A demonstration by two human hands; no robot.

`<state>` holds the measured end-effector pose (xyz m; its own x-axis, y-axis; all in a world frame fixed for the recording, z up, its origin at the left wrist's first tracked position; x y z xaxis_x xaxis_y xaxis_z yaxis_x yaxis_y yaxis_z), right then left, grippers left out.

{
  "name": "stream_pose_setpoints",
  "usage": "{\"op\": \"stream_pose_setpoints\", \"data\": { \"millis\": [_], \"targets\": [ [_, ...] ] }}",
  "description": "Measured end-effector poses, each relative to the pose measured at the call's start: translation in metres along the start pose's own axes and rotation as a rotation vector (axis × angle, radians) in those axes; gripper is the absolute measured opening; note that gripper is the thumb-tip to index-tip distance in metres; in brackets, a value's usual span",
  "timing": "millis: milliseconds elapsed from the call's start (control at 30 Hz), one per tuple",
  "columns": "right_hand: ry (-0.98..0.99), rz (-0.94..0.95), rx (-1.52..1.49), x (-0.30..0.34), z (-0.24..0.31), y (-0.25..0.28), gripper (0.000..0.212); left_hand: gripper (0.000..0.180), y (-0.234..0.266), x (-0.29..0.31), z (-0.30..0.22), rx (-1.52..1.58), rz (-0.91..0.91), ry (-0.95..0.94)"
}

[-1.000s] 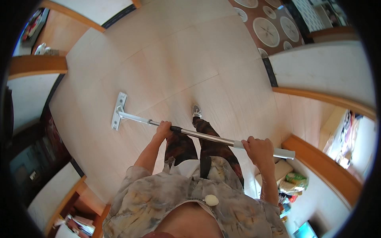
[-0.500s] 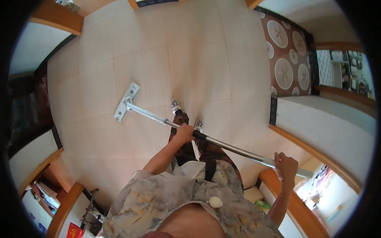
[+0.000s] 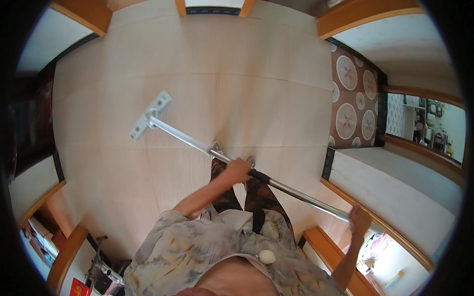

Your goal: The person cleans the floor throughout the room and hallway using a flat mop.

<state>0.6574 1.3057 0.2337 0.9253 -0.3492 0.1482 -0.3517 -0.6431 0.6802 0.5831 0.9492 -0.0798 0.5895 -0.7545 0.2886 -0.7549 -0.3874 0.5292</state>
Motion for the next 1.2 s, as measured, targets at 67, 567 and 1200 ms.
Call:
{"op": "stream_pose_setpoints", "data": {
  "millis": [67, 567, 1200],
  "targets": [
    [0.145, -0.12, -0.048, -0.005, 0.062, 0.021, 0.007, 0.022, 0.032, -0.005, 0.051, -0.128, -0.077, 0.01],
    [0.251, 0.455, -0.943, -0.092, 0.311, 0.113, 0.032, 0.017, 0.243, -0.059, 0.288, -0.433, -0.305, 0.31],
    [-0.086, 0.581, -0.429, -0.05, -0.161, -0.205, 0.029, 0.026, -0.15, -0.29, -0.137, -0.247, 0.202, -0.044]
  ]
}}
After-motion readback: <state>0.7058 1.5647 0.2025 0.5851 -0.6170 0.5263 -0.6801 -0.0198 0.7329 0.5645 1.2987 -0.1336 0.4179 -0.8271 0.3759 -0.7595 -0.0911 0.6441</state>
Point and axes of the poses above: each hand's wrist, its own x-axis away from the middle knuckle, its own y-axis out of the back of the hand, z = x × y, the point moved 10 cm from there along -x, towards the middle knuckle, and after that the axes turned 12 degrees about -y, right-handed, at the moved point
